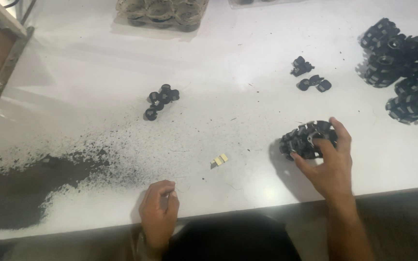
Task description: The person sits at a workbench and repeatedly assembles small black sprocket-like rotor parts, pressing small light-colored inserts into each rotor by hand and placing finished rotors aside while moving unassembled parts within reach.
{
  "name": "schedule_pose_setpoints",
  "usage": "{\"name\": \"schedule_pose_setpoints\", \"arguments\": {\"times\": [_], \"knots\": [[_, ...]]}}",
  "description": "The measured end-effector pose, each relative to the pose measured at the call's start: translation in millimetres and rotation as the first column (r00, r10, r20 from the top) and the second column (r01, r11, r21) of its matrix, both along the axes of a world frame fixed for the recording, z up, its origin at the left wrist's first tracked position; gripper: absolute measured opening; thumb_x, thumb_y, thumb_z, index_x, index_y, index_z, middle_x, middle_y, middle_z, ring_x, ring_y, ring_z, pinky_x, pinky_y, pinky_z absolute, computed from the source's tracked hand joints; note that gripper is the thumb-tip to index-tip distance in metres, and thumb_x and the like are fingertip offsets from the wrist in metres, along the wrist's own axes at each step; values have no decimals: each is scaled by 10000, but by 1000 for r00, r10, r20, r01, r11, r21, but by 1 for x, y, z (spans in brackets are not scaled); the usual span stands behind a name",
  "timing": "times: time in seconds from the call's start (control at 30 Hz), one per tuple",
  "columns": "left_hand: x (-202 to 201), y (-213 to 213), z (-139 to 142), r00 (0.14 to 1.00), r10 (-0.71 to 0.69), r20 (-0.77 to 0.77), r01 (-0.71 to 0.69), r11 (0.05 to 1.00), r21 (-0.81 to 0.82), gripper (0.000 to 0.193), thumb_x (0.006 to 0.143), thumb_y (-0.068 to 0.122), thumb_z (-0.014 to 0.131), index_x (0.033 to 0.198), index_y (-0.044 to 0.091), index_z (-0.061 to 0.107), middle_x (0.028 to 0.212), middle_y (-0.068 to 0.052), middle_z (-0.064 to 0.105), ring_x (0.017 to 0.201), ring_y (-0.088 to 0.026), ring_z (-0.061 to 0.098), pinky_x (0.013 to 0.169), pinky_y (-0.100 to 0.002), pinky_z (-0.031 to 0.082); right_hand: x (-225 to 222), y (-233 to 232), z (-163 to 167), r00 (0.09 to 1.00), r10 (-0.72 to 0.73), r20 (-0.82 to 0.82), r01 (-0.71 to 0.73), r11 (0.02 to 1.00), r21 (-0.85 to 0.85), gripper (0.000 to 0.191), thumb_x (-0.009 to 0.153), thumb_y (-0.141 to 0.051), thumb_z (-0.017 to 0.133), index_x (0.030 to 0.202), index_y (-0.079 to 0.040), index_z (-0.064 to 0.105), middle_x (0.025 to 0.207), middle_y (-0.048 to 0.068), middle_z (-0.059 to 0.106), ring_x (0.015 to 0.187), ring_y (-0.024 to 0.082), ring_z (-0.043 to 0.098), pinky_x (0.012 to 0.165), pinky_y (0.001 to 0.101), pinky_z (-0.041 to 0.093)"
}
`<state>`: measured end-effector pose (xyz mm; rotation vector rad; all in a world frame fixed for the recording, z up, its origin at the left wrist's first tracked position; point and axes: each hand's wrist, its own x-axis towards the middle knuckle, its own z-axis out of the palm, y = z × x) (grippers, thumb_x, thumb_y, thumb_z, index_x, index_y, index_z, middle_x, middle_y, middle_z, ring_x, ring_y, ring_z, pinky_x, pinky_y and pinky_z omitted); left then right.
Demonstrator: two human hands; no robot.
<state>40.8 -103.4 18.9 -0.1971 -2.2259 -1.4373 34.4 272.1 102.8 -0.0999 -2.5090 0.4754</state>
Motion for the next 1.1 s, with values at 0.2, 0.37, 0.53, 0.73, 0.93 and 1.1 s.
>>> {"name": "schedule_pose_setpoints", "arguments": {"times": [0.2, 0.37, 0.53, 0.73, 0.93, 1.1], "knots": [[-5, 0, -6, 999, 33, -19, -33, 999, -32, 125, 828, 13, 656, 950, 31, 673, 1048, -109, 750, 990, -263, 728, 890, -355, 564, -19, -4, 2, 995, -16, 103, 12, 999, 35, 530, 688, -254, 922, 1071, 17, 677, 1597, 236, 336, 1354, 458, 517, 991, 467, 545], [-7, 8, -12, 995, 64, 70, -61, 997, -46, 156, 812, 11, 672, 966, 29, 686, 1021, -109, 754, 959, -260, 727, 874, -359, 565, -12, -23, -6, 953, 125, 275, -128, 992, -7, 707, 598, -397, 946, 1129, -15, 675, 1592, 229, 297, 1349, 455, 472, 1015, 550, 495], [-11, 9, -26, 999, 40, 2, -40, 997, -61, 153, 836, 38, 677, 989, 27, 685, 1034, -116, 741, 986, -257, 719, 905, -359, 560, 12, -65, -27, 821, 489, 293, -480, 871, -108, 636, 658, -410, 959, 1089, -24, 694, 1554, 280, 290, 1364, 477, 433, 1022, 560, 476], [-11, 6, -45, 998, 2, 65, -5, 999, 36, 122, 868, 57, 655, 981, 31, 693, 1023, -126, 742, 964, -252, 738, 858, -335, 604, 25, -83, -41, 682, 692, 237, -674, 721, -164, 463, 782, -326, 903, 1052, -38, 663, 1601, 244, 354, 1347, 403, 532, 1078, 476, 521], [-14, -7, -49, 1000, -3, -6, 3, 996, -89, 145, 840, 62, 664, 979, 43, 698, 1009, -119, 751, 986, -255, 736, 930, -368, 573, 2, -42, -29, 850, 431, 304, -414, 902, -123, 611, 719, -363, 928, 1175, -43, 677, 1565, 269, 273, 1364, 471, 446, 1031, 598, 469], [-16, -10, -45, 1000, 7, -1, -7, 994, -105, 146, 831, 68, 678, 974, 49, 701, 1013, -106, 758, 982, -250, 726, 921, -364, 564, -10, 32, -7, 945, -268, 189, 289, 952, -96, 941, 690, -366, 871, 1427, 47, 457, 1614, 308, 169, 1360, 501, 434, 966, 570, 510]]}}
